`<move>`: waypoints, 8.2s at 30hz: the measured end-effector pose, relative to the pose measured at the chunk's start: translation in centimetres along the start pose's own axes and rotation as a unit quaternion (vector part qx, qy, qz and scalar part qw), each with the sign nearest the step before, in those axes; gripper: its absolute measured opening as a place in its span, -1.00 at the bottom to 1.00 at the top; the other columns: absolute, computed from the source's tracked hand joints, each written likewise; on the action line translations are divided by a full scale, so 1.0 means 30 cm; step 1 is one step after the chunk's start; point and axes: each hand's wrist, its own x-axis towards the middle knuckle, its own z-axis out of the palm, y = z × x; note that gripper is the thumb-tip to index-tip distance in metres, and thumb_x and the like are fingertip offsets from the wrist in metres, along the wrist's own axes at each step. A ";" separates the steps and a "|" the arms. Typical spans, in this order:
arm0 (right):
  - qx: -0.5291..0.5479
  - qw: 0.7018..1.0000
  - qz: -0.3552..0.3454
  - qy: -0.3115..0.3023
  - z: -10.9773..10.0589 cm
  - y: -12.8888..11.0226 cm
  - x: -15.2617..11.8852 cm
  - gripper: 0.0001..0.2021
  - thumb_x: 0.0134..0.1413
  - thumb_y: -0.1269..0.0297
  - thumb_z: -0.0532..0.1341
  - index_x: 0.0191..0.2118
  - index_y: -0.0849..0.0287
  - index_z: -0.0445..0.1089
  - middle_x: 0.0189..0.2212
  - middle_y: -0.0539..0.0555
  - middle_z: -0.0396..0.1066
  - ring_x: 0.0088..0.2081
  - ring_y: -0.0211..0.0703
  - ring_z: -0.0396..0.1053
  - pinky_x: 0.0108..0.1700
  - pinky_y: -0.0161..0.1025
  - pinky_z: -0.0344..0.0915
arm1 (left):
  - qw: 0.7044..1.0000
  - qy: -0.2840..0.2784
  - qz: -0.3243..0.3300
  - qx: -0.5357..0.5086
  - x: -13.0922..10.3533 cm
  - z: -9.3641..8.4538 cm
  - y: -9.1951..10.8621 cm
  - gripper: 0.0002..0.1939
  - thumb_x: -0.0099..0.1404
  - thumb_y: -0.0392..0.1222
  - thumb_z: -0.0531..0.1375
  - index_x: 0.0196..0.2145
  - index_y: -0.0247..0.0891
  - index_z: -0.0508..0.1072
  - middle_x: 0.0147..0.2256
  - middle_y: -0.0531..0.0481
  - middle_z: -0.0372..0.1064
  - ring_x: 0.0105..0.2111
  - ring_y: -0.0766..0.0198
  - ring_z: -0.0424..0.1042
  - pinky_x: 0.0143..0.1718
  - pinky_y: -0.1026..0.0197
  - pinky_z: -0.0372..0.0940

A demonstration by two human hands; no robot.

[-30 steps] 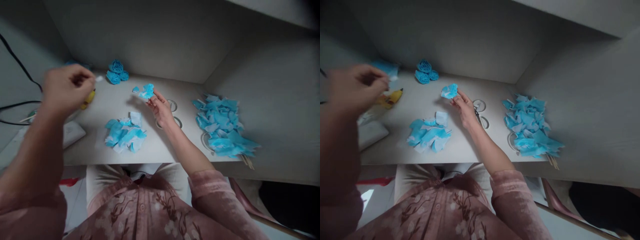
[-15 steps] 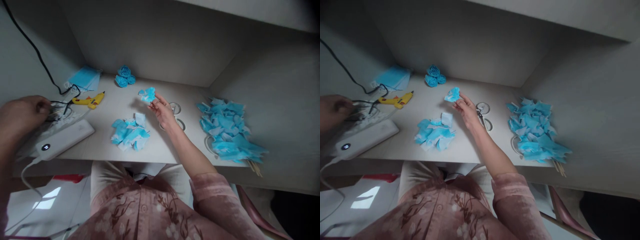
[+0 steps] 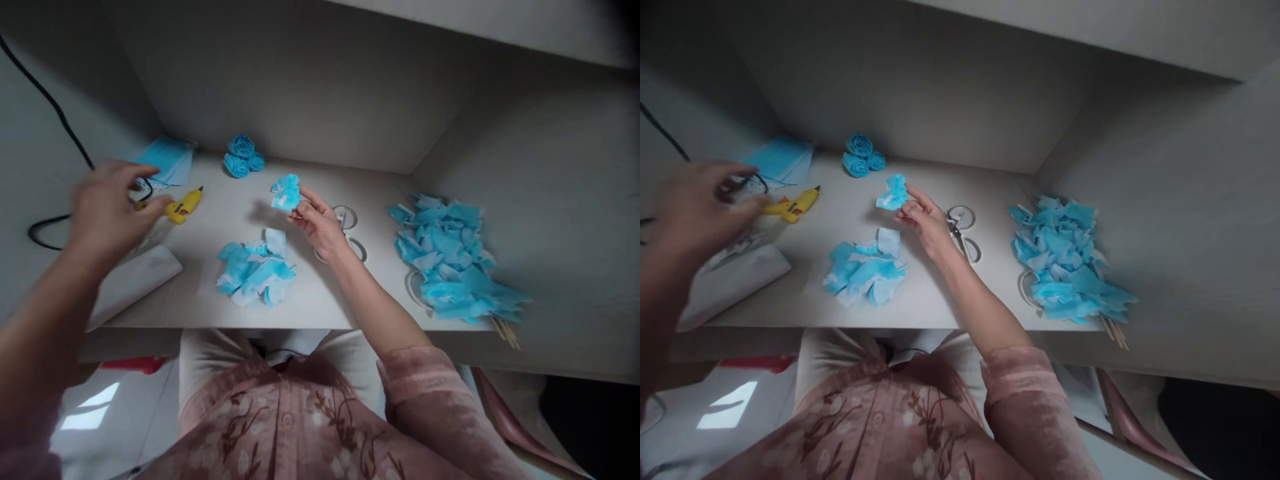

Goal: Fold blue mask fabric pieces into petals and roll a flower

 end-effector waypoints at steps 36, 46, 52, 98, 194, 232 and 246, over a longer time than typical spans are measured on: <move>-0.118 0.992 -0.036 -0.014 0.016 -0.003 -0.006 -0.65 -0.10 0.00 0.48 -0.24 0.06 0.48 -0.34 -0.04 0.49 -0.26 -0.18 0.44 -0.07 -0.18 0.48 | 0.824 -0.191 0.032 -0.532 0.066 0.386 0.322 -0.57 0.17 0.19 0.32 -0.39 -0.30 0.53 -0.51 -0.05 0.45 -0.54 0.30 0.38 -0.52 0.28 0.25; -0.139 0.990 -0.032 -0.019 0.020 0.017 -0.011 -0.69 -0.07 0.09 0.43 -0.20 0.07 0.49 -0.30 -0.02 0.52 -0.21 -0.14 0.45 -0.02 -0.14 0.43 | 0.861 -0.140 0.046 -0.487 0.069 0.400 0.303 -0.76 0.16 -0.03 0.34 -0.46 -0.27 0.51 -0.58 0.07 0.37 -0.58 0.38 0.30 -0.50 0.33 0.21; -0.158 0.985 -0.059 0.014 0.015 0.032 -0.006 -0.69 -0.03 0.07 0.41 -0.19 0.07 0.48 -0.33 -0.02 0.49 -0.24 -0.15 0.43 -0.04 -0.16 0.40 | 0.868 -0.099 0.043 -0.484 0.071 0.397 0.306 -0.77 0.29 -0.04 0.23 -0.40 -0.24 0.50 -0.51 0.03 0.40 -0.51 0.33 0.33 -0.43 0.28 0.25; -0.373 0.909 -0.183 0.014 0.007 0.075 -0.012 -0.46 0.18 0.01 0.30 0.23 0.04 0.37 0.02 0.08 0.56 -0.04 -0.05 0.54 0.12 -0.06 0.50 | 0.940 0.000 0.134 -0.314 0.027 0.426 0.338 -0.96 0.11 -0.29 0.22 -0.47 -0.26 0.47 -0.59 0.15 0.19 -0.52 0.35 0.18 -0.39 0.25 0.13; -0.129 0.991 -0.020 0.010 0.005 0.028 -0.005 -0.58 -0.05 -0.16 0.44 -0.31 0.10 0.49 -0.41 -0.07 0.44 -0.33 -0.27 0.39 -0.14 -0.26 0.44 | 0.844 -0.151 0.025 -0.513 0.053 0.387 0.319 -0.64 0.01 0.06 0.43 -0.46 -0.30 0.50 -0.51 0.05 0.43 -0.46 0.33 0.36 -0.38 0.28 0.30; -0.252 0.961 -0.101 0.054 0.039 0.042 -0.034 -0.43 0.04 0.00 0.43 0.17 -0.02 0.42 0.03 0.08 0.54 0.13 0.03 0.46 0.25 -0.02 0.40 | 0.920 -0.028 0.069 -0.386 0.020 0.434 0.342 -0.84 0.14 -0.09 0.30 -0.42 -0.23 0.53 -0.57 0.10 0.31 -0.51 0.33 0.22 -0.43 0.26 0.13; -0.239 0.966 -0.084 0.059 0.042 0.048 -0.031 -0.47 0.02 0.06 0.43 0.13 0.00 0.42 -0.03 0.06 0.54 0.15 0.03 0.44 0.26 -0.04 0.37 | 0.932 -0.011 0.076 -0.355 0.018 0.451 0.338 -0.88 0.10 -0.24 0.21 -0.40 -0.25 0.56 -0.54 0.09 0.39 -0.52 0.34 0.25 -0.40 0.27 0.18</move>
